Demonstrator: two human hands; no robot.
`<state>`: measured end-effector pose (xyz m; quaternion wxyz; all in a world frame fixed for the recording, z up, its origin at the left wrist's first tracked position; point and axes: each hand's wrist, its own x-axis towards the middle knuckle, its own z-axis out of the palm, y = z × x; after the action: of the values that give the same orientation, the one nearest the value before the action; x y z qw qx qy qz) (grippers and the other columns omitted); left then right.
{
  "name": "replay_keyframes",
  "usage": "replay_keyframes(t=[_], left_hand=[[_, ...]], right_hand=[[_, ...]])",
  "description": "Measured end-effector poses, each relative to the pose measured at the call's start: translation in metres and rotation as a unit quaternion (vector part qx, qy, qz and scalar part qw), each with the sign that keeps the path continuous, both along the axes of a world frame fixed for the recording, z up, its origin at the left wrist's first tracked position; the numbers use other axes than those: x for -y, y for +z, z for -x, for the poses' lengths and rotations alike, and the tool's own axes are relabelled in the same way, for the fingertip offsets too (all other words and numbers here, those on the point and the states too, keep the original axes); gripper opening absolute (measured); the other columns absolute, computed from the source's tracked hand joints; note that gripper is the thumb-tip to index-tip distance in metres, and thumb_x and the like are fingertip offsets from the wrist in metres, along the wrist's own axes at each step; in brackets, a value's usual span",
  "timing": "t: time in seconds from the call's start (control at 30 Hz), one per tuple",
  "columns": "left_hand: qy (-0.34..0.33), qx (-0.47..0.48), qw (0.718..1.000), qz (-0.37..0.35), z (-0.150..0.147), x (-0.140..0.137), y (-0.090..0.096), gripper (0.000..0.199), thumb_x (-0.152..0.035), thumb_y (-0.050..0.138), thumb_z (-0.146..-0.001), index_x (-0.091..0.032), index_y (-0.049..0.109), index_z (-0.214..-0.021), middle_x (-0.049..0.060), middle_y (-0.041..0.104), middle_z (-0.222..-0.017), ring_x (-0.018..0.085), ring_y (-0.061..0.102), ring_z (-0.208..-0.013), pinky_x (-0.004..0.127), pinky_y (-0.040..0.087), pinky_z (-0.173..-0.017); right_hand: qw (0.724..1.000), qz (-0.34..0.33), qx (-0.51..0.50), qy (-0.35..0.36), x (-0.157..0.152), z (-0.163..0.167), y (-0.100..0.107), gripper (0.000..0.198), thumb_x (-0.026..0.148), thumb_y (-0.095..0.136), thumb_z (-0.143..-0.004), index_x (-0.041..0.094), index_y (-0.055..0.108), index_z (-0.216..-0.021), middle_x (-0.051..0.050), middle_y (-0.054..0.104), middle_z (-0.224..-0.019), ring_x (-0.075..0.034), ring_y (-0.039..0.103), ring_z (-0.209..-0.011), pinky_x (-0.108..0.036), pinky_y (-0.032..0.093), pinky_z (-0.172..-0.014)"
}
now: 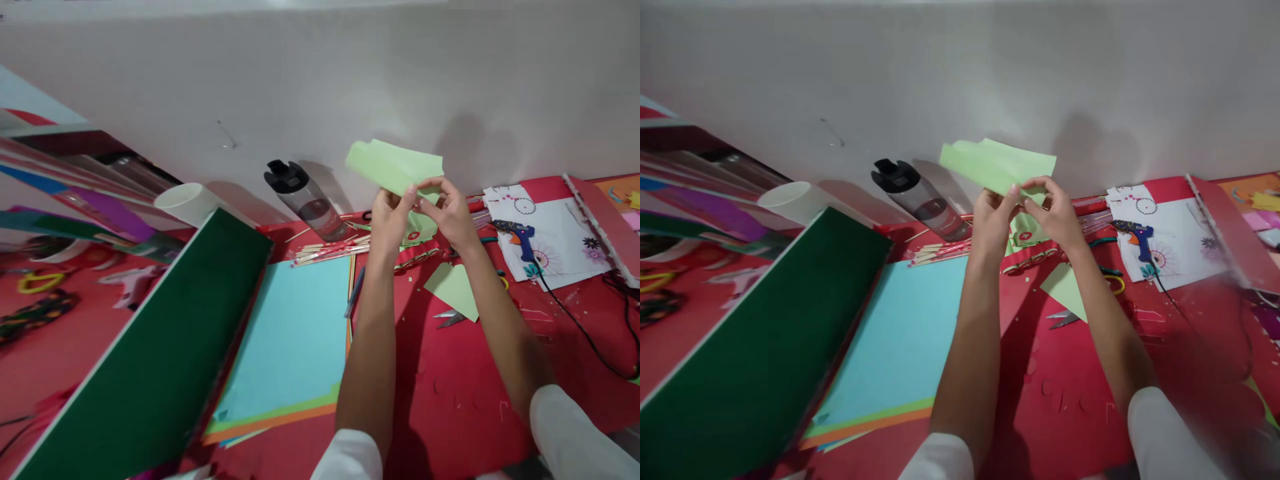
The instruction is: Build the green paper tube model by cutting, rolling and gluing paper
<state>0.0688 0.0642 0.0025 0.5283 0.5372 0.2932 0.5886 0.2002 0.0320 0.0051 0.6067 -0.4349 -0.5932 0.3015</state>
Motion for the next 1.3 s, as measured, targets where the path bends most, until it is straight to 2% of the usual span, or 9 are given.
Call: replay_keyframes(t=[0.13,0.2,0.3,0.4,0.53,0.7,0.87,1.03,1.3], left_hand=[[0.042,0.008,0.999,0.009,0.009,-0.002,0.001,0.049,-0.061,0.077,-0.087,-0.023,0.065,-0.116,0.008,0.074,-0.11,0.024,0.073,-0.104,0.035,0.061,-0.085],[0.038,-0.01,0.999,-0.007,0.023,-0.001,0.005,0.05,-0.06,0.075,-0.089,-0.025,0.065,-0.123,0.009,0.075,-0.115,0.026,0.073,-0.108,0.038,0.061,-0.089],[-0.025,-0.111,0.993,-0.021,0.045,0.006,0.017,0.048,-0.053,0.073,-0.092,-0.022,0.067,-0.129,0.011,0.075,-0.119,0.028,0.073,-0.108,0.039,0.061,-0.09],[-0.146,-0.222,0.964,-0.018,0.061,0.017,0.03,0.046,-0.051,0.073,-0.093,-0.019,0.071,-0.127,0.009,0.078,-0.112,0.026,0.073,-0.098,0.036,0.061,-0.081],[-0.255,-0.289,0.92,-0.069,0.066,0.022,0.038,0.036,-0.049,0.077,-0.09,-0.021,0.078,-0.112,0.006,0.078,-0.099,0.023,0.073,-0.089,0.031,0.06,-0.074],[-0.156,-0.288,0.939,-0.103,0.064,0.014,0.03,0.035,-0.043,0.079,-0.089,-0.027,0.078,-0.12,0.007,0.077,-0.105,0.021,0.072,-0.09,0.029,0.06,-0.073],[-0.039,-0.25,0.959,-0.124,0.064,0.005,0.021,0.041,-0.042,0.083,-0.085,-0.027,0.075,-0.121,0.008,0.074,-0.118,0.018,0.07,-0.089,0.026,0.058,-0.07],[0.075,-0.199,0.972,-0.102,0.064,-0.003,0.016,0.038,-0.038,0.084,-0.083,-0.025,0.072,-0.118,0.004,0.071,-0.103,0.015,0.066,-0.081,0.024,0.055,-0.066],[0.03,-0.198,0.975,-0.099,0.059,-0.009,0.007,0.044,-0.037,0.082,-0.083,-0.026,0.072,-0.124,0.003,0.075,-0.089,0.02,0.072,-0.091,0.028,0.058,-0.071]], right_hand=[[0.971,0.083,0.14,0.177,0.028,-0.017,0.029,0.055,0.036,0.076,-0.09,0.032,0.056,-0.141,0.0,0.071,-0.095,-0.021,0.072,-0.089,-0.037,0.064,-0.082],[0.958,0.097,0.181,0.201,0.043,-0.027,0.044,0.052,0.034,0.073,-0.093,0.03,0.058,-0.142,0.001,0.072,-0.089,-0.02,0.072,-0.084,-0.037,0.063,-0.08],[0.977,0.026,0.181,0.108,0.057,-0.037,0.062,0.041,0.039,0.067,-0.099,0.03,0.062,-0.138,-0.002,0.073,-0.096,-0.021,0.072,-0.09,-0.039,0.062,-0.084],[0.98,-0.07,0.188,-0.014,0.059,-0.038,0.068,0.049,0.042,0.075,-0.093,0.034,0.062,-0.139,-0.005,0.068,-0.131,-0.029,0.064,-0.125,-0.048,0.057,-0.103],[0.972,-0.067,0.225,-0.008,0.049,-0.04,0.061,0.047,0.042,0.087,-0.082,0.035,0.073,-0.126,-0.003,0.065,-0.14,-0.035,0.054,-0.139,-0.053,0.048,-0.114],[0.976,0.049,0.192,0.09,0.035,-0.047,0.041,0.025,0.04,0.081,-0.086,0.027,0.08,-0.107,-0.003,0.079,-0.104,-0.025,0.071,-0.094,-0.039,0.057,-0.083],[0.995,0.048,0.087,0.031,0.024,-0.05,0.025,0.03,0.044,0.084,-0.082,0.025,0.08,-0.104,-0.002,0.077,-0.096,-0.02,0.068,-0.079,-0.033,0.055,-0.068],[0.998,0.028,0.036,-0.033,0.014,-0.056,0.013,0.033,0.046,0.087,-0.077,0.024,0.081,-0.101,-0.002,0.075,-0.09,-0.02,0.067,-0.078,-0.033,0.056,-0.069],[0.997,0.029,0.054,-0.038,0.01,-0.054,0.007,0.034,0.049,0.087,-0.077,0.024,0.081,-0.098,-0.003,0.078,-0.095,-0.02,0.069,-0.082,-0.033,0.057,-0.07]])
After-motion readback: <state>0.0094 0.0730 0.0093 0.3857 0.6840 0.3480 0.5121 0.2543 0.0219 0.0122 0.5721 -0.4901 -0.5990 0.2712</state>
